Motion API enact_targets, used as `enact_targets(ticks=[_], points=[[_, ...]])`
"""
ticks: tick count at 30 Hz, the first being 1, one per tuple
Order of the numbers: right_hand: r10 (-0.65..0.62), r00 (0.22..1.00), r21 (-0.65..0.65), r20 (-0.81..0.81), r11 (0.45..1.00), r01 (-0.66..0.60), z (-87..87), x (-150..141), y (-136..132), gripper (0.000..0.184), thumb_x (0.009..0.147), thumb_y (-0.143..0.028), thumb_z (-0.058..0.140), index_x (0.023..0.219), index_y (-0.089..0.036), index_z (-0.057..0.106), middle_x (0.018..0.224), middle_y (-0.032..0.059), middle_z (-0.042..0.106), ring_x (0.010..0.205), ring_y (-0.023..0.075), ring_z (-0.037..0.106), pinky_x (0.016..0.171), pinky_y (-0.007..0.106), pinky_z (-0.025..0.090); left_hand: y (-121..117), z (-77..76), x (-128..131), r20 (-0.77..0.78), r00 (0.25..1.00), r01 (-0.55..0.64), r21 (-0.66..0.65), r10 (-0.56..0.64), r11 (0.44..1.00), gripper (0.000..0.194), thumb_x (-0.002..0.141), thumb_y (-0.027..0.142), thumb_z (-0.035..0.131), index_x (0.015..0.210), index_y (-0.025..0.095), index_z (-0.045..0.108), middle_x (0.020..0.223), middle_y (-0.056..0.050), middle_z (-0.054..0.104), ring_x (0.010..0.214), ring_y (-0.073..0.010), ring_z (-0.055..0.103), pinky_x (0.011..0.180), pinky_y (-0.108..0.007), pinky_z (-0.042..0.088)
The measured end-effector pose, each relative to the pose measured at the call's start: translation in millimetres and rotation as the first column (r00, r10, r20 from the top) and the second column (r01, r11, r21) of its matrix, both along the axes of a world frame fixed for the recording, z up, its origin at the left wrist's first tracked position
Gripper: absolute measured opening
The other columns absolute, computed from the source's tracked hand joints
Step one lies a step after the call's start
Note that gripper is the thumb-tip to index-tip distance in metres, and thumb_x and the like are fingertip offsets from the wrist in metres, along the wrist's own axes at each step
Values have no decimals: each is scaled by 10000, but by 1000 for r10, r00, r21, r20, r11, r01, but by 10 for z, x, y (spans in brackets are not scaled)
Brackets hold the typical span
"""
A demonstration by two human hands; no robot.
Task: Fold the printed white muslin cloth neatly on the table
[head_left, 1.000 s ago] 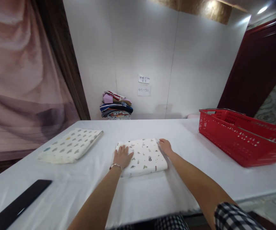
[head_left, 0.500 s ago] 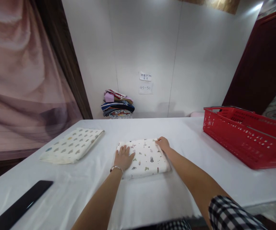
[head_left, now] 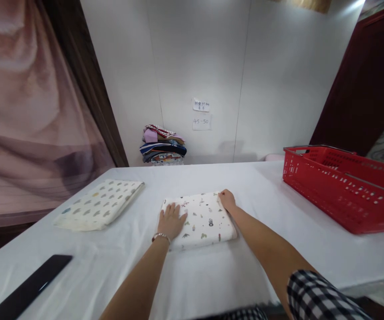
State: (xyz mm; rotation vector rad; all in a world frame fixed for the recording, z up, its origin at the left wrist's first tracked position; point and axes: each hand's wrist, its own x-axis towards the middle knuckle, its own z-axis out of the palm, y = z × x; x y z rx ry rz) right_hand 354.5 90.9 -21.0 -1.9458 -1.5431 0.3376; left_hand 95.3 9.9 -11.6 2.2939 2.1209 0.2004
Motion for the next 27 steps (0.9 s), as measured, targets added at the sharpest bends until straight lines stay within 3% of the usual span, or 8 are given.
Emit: enact_targets(ticks=[5,9,12,15,17,19,22,27], points=[[18,1000,-21,-6,1000,-18,-6,4,5,189,804,-285,445,815,-182,604,828,41,650,795,157,572,678,232,381,5,-8,7,-4,1000,-5,-6,5,1000,627,842,525,228,1351,174,341,1456,-73,230,1336,-249,172,1065,-467,139],[37,999,-27,2,999,-36,64,-36,-25,290,807,-280,446,1048,-176,569,986,64,643,917,176,567,764,257,392,18,-33,6,-17,1000,-8,7,8,1000,621,844,524,232,1348,179,344,1451,-74,244,1334,-251,180,1063,-466,152],[114,989,47,97,992,-119,183,-179,-117,445,817,-255,431,1252,-159,438,1273,98,494,1192,203,400,957,307,285,23,-54,-1,-19,1000,-4,24,4,1000,611,846,522,237,1340,182,356,1446,-78,256,1331,-253,189,1062,-468,158],[347,887,83,305,918,-388,283,-388,-250,537,849,-319,384,1352,-146,308,1442,85,259,1337,203,129,1061,357,82,21,-68,-5,-18,1000,4,48,-4,999,600,847,512,249,1331,179,370,1440,-86,269,1327,-255,198,1061,-470,156],[496,781,-15,381,847,-531,296,-495,-315,604,858,-439,344,1381,-152,252,1471,73,172,1352,201,38,1068,379,4,17,-68,-4,-13,1000,3,52,-3,999,595,847,508,256,1326,177,378,1438,-90,274,1326,-257,200,1062,-470,149],[571,727,-157,381,815,-558,262,-539,-332,671,846,-537,296,1394,-156,225,1477,73,142,1354,210,13,1064,399,-25,11,-60,2,-8,1000,0,48,0,999,591,846,505,264,1323,176,383,1435,-92,279,1326,-258,201,1062,-472,146],[579,734,-295,355,814,-500,178,-515,-278,716,837,-596,228,1402,-157,205,1480,79,119,1354,225,20,1058,418,-26,0,-40,14,-5,1000,3,41,-3,999,594,844,505,273,1325,175,380,1435,-94,278,1326,-261,200,1060,-472,151],[574,739,-327,353,816,-477,163,-490,-197,721,832,-603,229,1405,-168,194,1483,76,108,1354,225,24,1057,418,-24,-13,-23,23,-11,1000,2,25,-2,1000,616,846,508,260,1342,155,354,1443,-99,258,1329,-263,190,1061,-467,147]])
